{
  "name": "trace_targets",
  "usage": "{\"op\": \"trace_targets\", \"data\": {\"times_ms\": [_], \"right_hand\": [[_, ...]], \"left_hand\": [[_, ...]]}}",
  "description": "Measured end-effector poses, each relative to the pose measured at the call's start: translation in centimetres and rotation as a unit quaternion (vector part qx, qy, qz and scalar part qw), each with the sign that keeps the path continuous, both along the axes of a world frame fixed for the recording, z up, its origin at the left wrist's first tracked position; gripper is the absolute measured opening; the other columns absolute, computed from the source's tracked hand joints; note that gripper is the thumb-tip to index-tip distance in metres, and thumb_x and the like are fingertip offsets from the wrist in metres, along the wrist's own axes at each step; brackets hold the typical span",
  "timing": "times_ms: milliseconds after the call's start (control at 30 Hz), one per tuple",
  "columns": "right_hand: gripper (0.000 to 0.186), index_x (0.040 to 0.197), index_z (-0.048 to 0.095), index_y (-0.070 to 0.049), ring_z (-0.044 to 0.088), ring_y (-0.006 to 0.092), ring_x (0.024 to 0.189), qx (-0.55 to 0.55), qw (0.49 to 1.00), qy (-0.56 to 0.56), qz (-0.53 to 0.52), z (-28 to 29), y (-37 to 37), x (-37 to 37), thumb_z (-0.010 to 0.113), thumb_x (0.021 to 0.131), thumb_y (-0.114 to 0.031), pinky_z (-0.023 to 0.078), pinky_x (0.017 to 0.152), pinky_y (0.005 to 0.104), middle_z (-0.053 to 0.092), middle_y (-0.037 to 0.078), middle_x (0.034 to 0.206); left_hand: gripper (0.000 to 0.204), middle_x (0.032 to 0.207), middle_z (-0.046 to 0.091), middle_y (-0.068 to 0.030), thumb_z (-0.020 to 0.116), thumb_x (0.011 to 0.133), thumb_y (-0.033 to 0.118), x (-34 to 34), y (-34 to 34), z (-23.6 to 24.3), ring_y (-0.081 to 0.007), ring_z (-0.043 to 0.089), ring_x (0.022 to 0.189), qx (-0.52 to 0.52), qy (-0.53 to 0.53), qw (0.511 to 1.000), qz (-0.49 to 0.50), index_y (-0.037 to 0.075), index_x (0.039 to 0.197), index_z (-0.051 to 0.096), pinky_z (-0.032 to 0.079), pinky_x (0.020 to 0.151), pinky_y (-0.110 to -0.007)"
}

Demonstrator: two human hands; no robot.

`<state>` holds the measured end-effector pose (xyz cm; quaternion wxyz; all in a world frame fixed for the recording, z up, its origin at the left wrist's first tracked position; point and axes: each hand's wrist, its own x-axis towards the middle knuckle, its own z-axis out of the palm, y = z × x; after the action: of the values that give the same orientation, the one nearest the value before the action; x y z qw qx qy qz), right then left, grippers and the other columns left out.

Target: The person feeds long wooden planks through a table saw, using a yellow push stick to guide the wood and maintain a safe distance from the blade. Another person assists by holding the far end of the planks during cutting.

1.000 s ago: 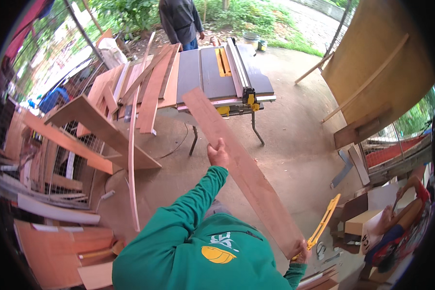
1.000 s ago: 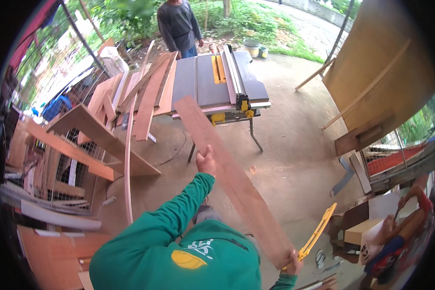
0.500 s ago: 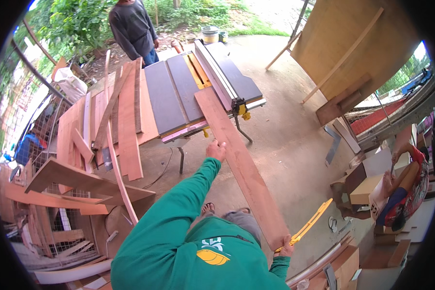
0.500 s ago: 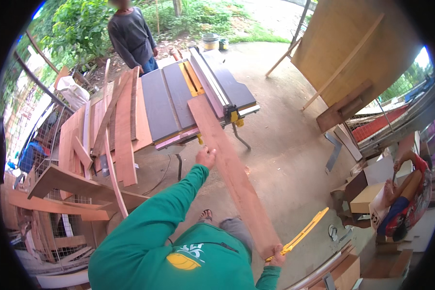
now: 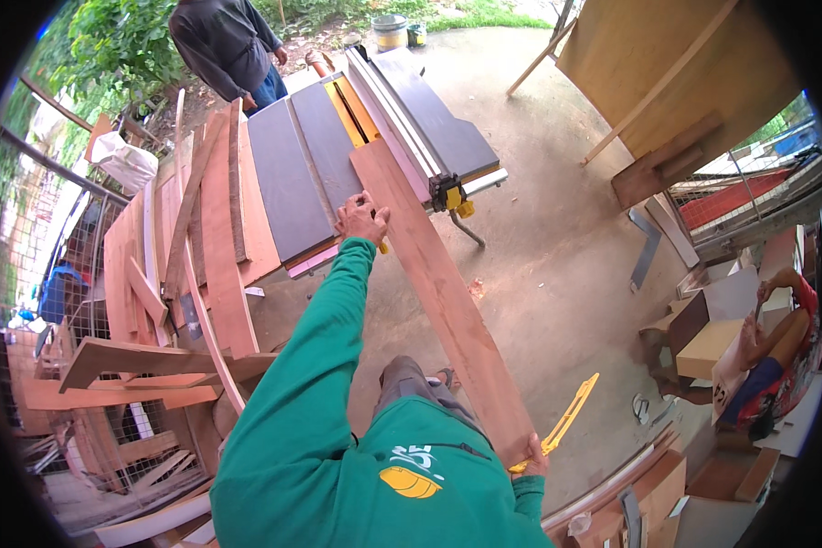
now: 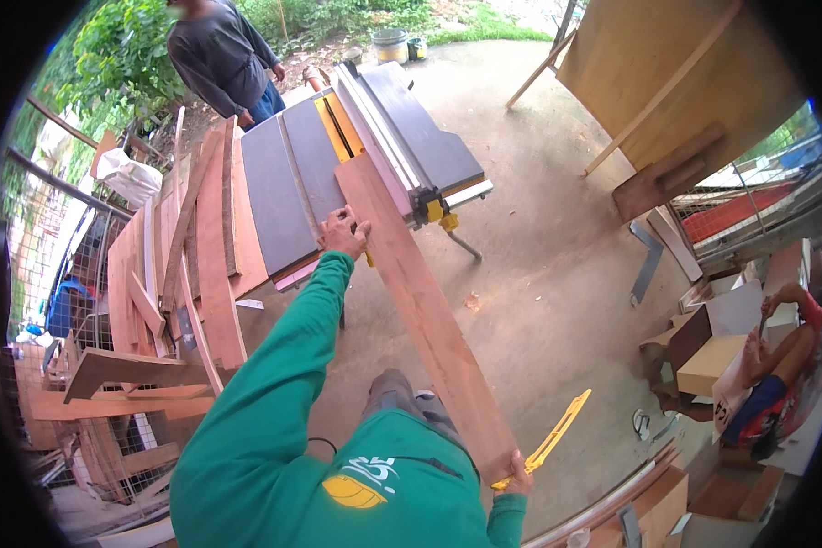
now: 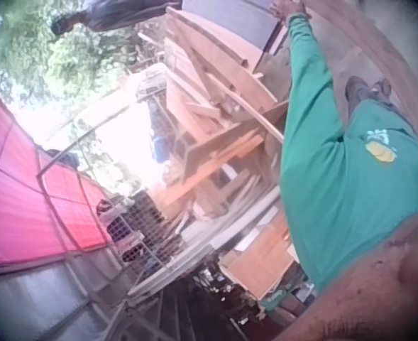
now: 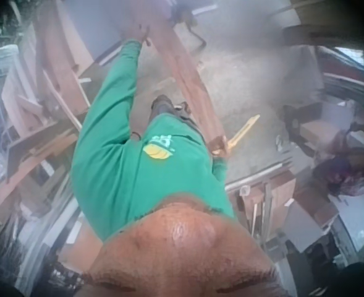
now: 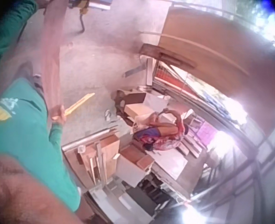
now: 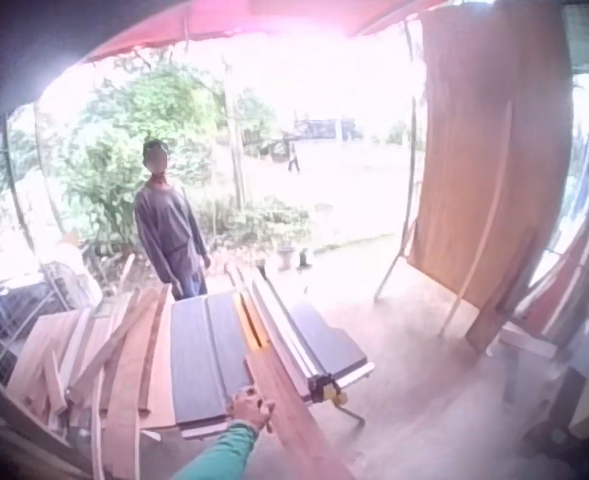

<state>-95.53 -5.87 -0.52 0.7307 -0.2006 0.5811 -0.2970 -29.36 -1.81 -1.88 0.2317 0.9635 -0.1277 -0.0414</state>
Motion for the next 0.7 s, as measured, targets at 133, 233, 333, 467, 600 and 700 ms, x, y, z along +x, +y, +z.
{"op": "trace_targets", "data": {"times_ms": [133,233,333,467,600,700], "right_hand": [[0.055,0.134,0.062,0.007,0.071,0.0324,0.115,0.071,0.997,-0.014,-0.009,-2.2,-0.7,-0.6,0.083,0.094,-0.025,0.06,0.102,0.0476,0.071,0.019,0.128],[0.054,0.133,0.063,0.007,0.072,0.0325,0.114,0.091,0.996,-0.015,-0.007,-1.2,-1.0,0.3,0.083,0.093,-0.024,0.061,0.102,0.0474,0.072,0.019,0.126],[0.053,0.133,0.063,0.007,0.074,0.0322,0.11,0.09,0.996,0.004,0.029,1.2,-2.0,2.5,0.082,0.093,-0.022,0.061,0.1,0.0467,0.073,0.018,0.124],[0.044,0.126,0.067,0.001,0.074,0.0307,0.105,0.061,0.997,0.017,0.04,0.1,-2.1,4.0,0.083,0.091,-0.022,0.063,0.094,0.0465,0.075,0.014,0.116],[0.046,0.125,0.067,0.002,0.074,0.0321,0.105,0.079,0.996,0.024,0.021,0.2,-2.5,5.0,0.085,0.089,-0.02,0.063,0.093,0.0472,0.075,0.015,0.118],[0.05,0.128,0.066,0.003,0.074,0.0324,0.106,0.074,0.995,0.056,0.042,-0.3,-2.6,5.6,0.086,0.09,-0.022,0.063,0.094,0.0478,0.075,0.016,0.12]], "left_hand": [[0.064,0.153,0.053,-0.004,0.081,0.089,0.051,0.7,0.1,1.2,-0.035,0.04,0.146,0.007,0.028,1.0,-0.01,0.02,0.145,0.072,0.031,0.124,-0.057],[0.065,0.152,0.053,-0.0032,0.081,0.089,0.053,1.0,0.2,0.6,-0.0343,0.041,0.145,0.022,0.04,0.999,0.004,0.025,0.146,0.071,0.03,0.123,-0.057],[0.065,0.151,0.053,-0.0031,0.08,0.09,0.054,1.6,0.3,0.2,-0.0334,0.042,0.144,0.007,0.0,1.0,0.018,0.026,0.148,0.069,0.031,0.122,-0.056],[0.064,0.149,0.054,-0.0038,0.078,0.092,0.054,3.8,-0.8,-0.6,-0.0332,0.044,0.141,0.003,0.006,0.999,0.032,0.027,0.149,0.068,0.033,0.12,-0.056],[0.063,0.146,0.054,-0.0043,0.075,0.094,0.055,4.6,-0.6,0.1,-0.0336,0.046,0.139,0.032,0.01,0.999,0.023,0.027,0.15,0.067,0.034,0.118,-0.057],[0.063,0.146,0.054,-0.0043,0.075,0.093,0.055,6.0,-0.4,0.2,-0.0332,0.046,0.138,0.026,0.012,0.999,0.027,0.027,0.15,0.067,0.034,0.119,-0.057]]}}
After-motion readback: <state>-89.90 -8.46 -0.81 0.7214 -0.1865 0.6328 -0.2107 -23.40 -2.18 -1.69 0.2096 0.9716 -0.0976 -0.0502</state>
